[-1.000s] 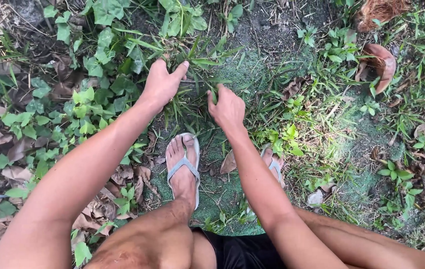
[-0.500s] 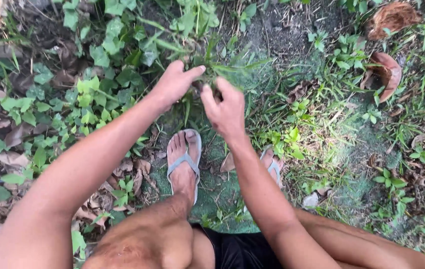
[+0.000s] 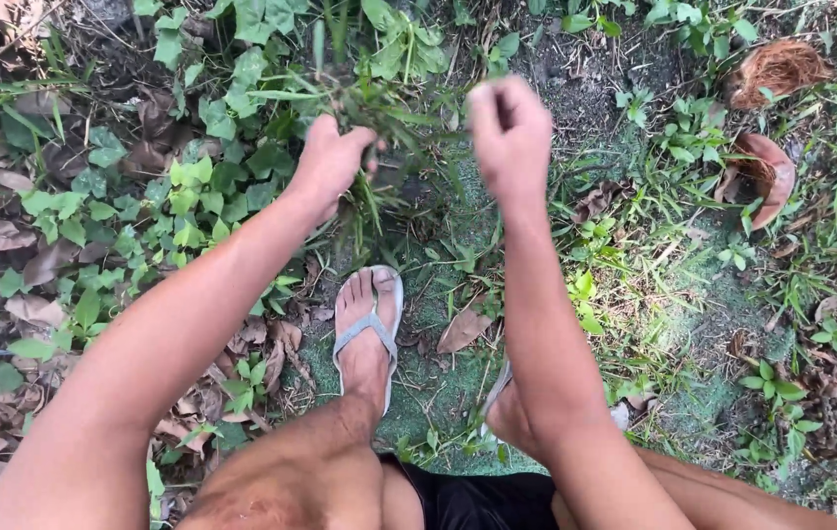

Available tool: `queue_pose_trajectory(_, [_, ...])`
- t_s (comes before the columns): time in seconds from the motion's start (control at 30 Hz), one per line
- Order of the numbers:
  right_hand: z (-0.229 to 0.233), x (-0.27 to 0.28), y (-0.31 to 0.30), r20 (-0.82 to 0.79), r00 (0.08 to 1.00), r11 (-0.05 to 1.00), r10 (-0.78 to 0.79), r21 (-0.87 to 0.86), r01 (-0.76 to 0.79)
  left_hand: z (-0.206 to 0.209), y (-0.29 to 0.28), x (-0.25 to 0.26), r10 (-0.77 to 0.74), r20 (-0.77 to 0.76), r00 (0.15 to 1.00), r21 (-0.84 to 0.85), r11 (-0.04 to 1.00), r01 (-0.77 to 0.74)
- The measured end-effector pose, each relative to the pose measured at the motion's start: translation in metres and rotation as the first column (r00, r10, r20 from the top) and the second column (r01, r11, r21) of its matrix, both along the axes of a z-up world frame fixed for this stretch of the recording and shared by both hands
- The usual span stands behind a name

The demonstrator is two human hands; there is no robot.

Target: The person walks through a garden area and repeatedly pulls weeds and grass by hand from the soil. They gather the removed plants into a growing bundle held in their hands while continuing to clear more weeds from the ground.

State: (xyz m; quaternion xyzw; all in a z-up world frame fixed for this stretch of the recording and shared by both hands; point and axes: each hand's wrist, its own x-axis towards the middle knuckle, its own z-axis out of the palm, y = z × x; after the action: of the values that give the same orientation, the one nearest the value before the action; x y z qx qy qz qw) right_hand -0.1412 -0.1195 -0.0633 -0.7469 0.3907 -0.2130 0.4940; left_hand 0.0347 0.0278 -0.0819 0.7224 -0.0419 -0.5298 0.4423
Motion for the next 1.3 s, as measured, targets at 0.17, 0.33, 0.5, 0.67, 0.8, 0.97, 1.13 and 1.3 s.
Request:
queue_pose_trajectory(0.17, [-0.063, 0.017, -0.075, -0.648, 0.747, 0.971, -0.151, -0.239, -0.011, 0.029, 0.003, 0.007, 0.010, -0.108, 0.994, 0.114, 0.993, 0.002])
queue_pose_trajectory(0.33, [-0.136, 0.009, -0.085, -0.754, 0.652, 0.924, -0.082, -0.303, -0.234, 0.037, 0.007, 0.004, -0.033, -0.153, 0.988, 0.089, 0.995, 0.047])
queue_pose_trajectory(0.5, [-0.139, 0.014, -0.041, -0.632, 0.771, 0.969, -0.085, -0.233, -0.085, 0.009, 0.011, -0.007, 0.083, -0.065, 0.994, -0.134, 0.987, -0.091])
queue_pose_trajectory(0.67, [-0.077, 0.024, 0.027, -0.228, 0.965, 0.991, -0.129, -0.066, 0.117, -0.031, 0.002, -0.004, -0.019, 0.041, 0.999, -0.044, 0.999, 0.021])
queue_pose_trajectory(0.8, [-0.025, 0.035, 0.072, -0.227, 0.961, 0.985, -0.162, 0.029, 0.172, 0.029, -0.012, -0.016, -0.115, 0.048, 0.992, 0.058, 0.992, 0.112])
queue_pose_trajectory(0.97, [-0.019, 0.038, 0.075, -0.437, 0.867, 0.946, 0.237, -0.099, -0.309, 0.026, -0.014, -0.005, -0.128, 0.075, 0.989, 0.033, 0.992, 0.126])
queue_pose_trajectory(1.13, [0.030, 0.052, 0.044, -0.362, 0.799, 0.866, 0.479, 0.047, -0.498, 0.007, -0.004, 0.016, -0.075, 0.094, 0.993, 0.021, 0.997, 0.073])
queue_pose_trajectory(1.3, [-0.015, 0.057, -0.031, 0.041, 0.987, 0.984, 0.153, -0.100, -0.148, 0.046, -0.006, 0.019, 0.016, 0.054, 0.998, 0.014, 1.000, -0.017])
